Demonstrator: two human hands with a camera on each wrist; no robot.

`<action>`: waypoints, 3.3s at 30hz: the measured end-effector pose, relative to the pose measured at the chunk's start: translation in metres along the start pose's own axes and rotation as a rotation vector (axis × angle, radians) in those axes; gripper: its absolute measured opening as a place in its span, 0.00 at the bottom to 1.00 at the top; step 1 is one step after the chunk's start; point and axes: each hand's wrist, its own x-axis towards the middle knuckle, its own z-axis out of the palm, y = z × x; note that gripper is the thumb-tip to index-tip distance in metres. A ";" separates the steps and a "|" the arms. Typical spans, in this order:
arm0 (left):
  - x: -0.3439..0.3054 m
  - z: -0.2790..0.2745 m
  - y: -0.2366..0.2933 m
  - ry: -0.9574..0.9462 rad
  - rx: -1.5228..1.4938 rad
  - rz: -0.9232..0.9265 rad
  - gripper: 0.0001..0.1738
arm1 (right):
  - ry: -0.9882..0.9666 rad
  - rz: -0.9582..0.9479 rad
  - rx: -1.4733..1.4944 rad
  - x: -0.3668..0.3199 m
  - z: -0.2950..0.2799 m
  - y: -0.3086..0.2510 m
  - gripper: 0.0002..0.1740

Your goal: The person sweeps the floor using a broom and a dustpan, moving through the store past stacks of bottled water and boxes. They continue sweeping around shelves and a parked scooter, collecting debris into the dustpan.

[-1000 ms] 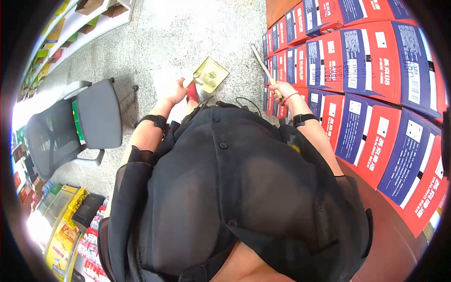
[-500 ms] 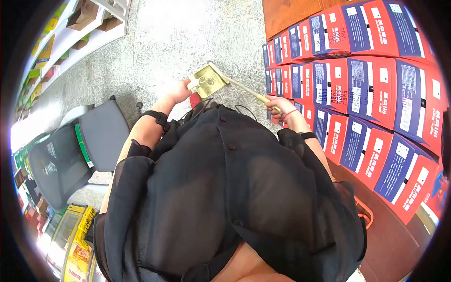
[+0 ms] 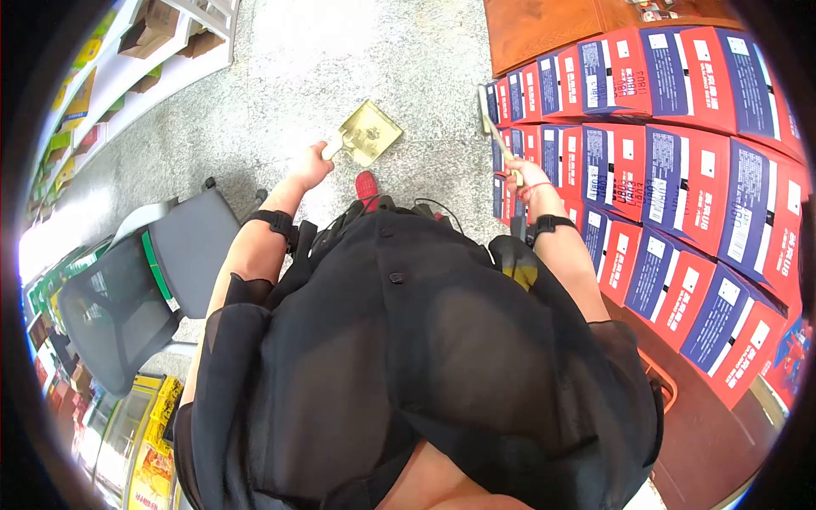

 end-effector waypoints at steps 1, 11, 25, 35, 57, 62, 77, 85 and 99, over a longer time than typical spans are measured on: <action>0.000 -0.001 -0.004 0.052 -0.033 -0.011 0.25 | -0.002 0.005 0.000 0.011 0.006 -0.001 0.12; 0.012 -0.015 -0.006 0.037 -0.026 -0.025 0.28 | -0.079 0.006 -0.249 -0.016 0.083 0.020 0.07; 0.052 -0.022 0.003 0.038 -0.016 -0.007 0.25 | -0.378 0.079 -0.264 -0.010 0.062 -0.068 0.24; 0.102 -0.029 0.018 0.097 -0.289 -0.196 0.25 | -0.216 -0.039 -0.200 0.049 0.043 -0.176 0.06; 0.230 -0.060 0.137 0.242 -0.235 -0.218 0.32 | -0.510 0.017 -0.554 0.089 0.072 -0.287 0.17; 0.238 -0.079 0.146 0.235 -0.206 -0.231 0.34 | -0.485 -0.006 -0.315 0.085 0.030 -0.321 0.19; 0.313 -0.137 0.150 0.154 -0.185 -0.074 0.19 | -0.054 0.042 0.024 0.149 0.064 -0.352 0.06; 0.342 -0.188 0.147 0.007 -0.046 -0.023 0.16 | -0.105 0.064 -0.181 0.107 0.153 -0.328 0.07; 0.377 -0.263 0.109 -0.055 0.071 0.140 0.17 | -0.263 0.040 0.136 0.090 0.158 -0.333 0.31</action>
